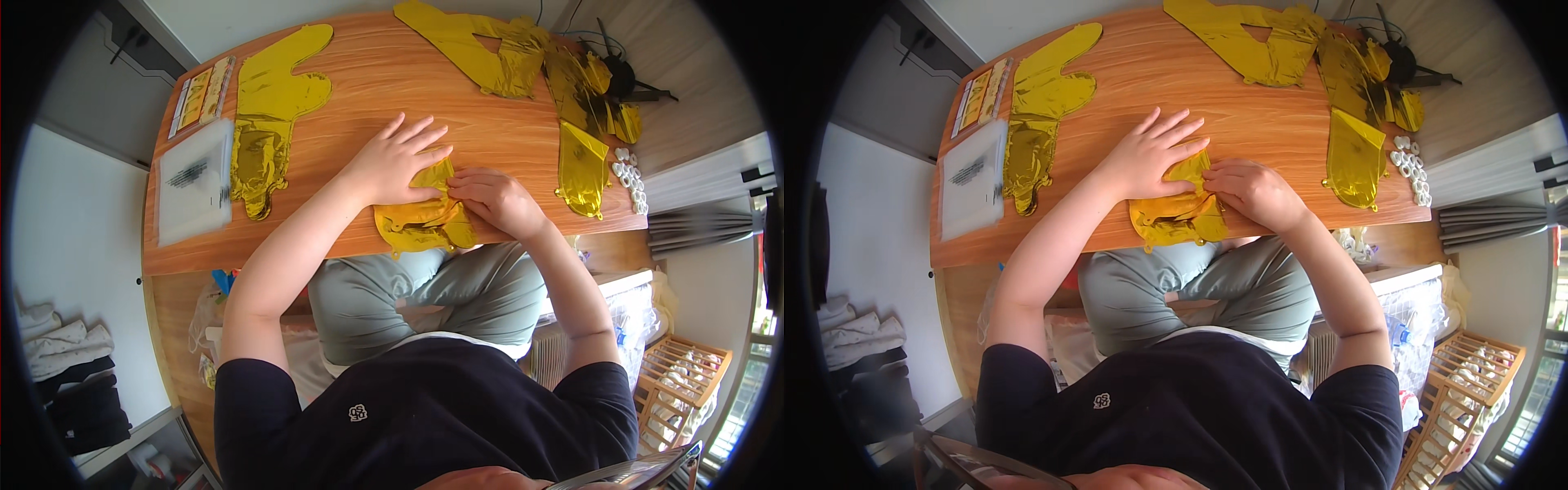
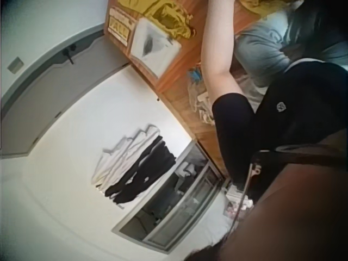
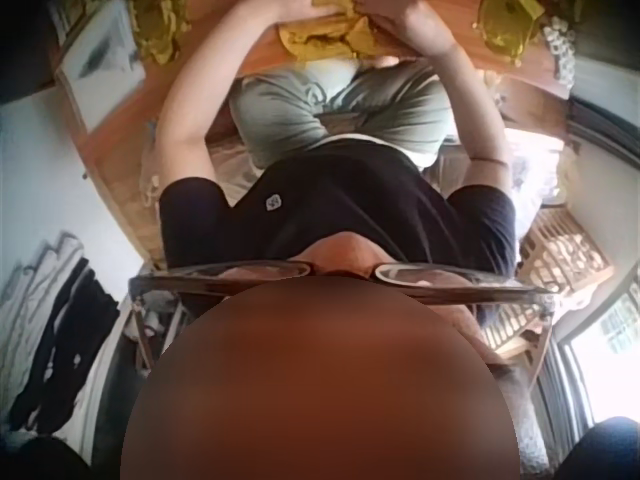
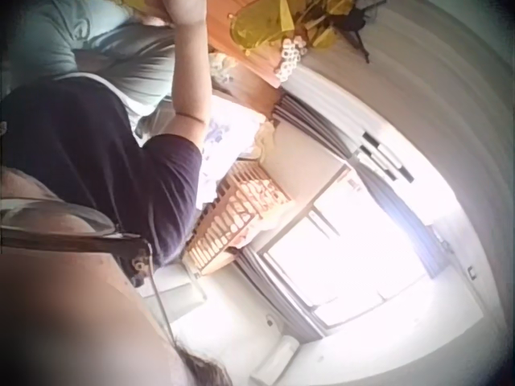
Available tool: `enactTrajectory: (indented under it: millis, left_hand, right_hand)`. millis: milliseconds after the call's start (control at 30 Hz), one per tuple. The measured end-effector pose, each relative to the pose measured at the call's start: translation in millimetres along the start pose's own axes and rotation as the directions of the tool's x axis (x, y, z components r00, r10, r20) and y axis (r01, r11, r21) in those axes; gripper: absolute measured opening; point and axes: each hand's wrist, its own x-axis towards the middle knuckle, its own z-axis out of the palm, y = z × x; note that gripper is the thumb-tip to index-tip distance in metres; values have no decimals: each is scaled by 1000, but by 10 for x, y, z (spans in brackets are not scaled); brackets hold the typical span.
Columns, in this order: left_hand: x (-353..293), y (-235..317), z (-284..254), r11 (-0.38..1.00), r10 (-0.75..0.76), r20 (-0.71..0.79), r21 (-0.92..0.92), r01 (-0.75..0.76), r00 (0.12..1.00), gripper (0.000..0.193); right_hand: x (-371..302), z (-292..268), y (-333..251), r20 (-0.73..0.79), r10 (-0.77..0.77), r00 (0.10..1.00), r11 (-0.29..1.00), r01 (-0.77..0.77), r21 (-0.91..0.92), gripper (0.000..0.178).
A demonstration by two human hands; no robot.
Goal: Folding a gold foil balloon and inserting it into a retail package with a cardboard backing.
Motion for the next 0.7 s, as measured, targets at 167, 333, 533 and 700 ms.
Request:
enactTrajectory:
  millis: [167, 333, 533, 700]
  left_hand:
    - [73, 109, -242, 993, 73, 64, 88, -78, 995, 75]
    - [55, 131, -364, 977, 35, 260, -214, 22, 965, 70]
    - [-83, 114, -32, 983, 130, 166, -151, -105, 977, 67]
    - [-102, 126, 6, 981, 111, 141, -171, -86, 984, 68]
  right_hand:
    - [5, -7, 1, -5, -4, 1000, 1000, 4, 11, 20]
    - [6, -22, 7, 3, -22, 1000, 1000, 22, 16, 18]
    - [12, -57, 13, 22, -50, 999, 999, 49, 24, 18]
    - [-6, -118, -52, 49, -143, 989, 988, 145, -53, 26]
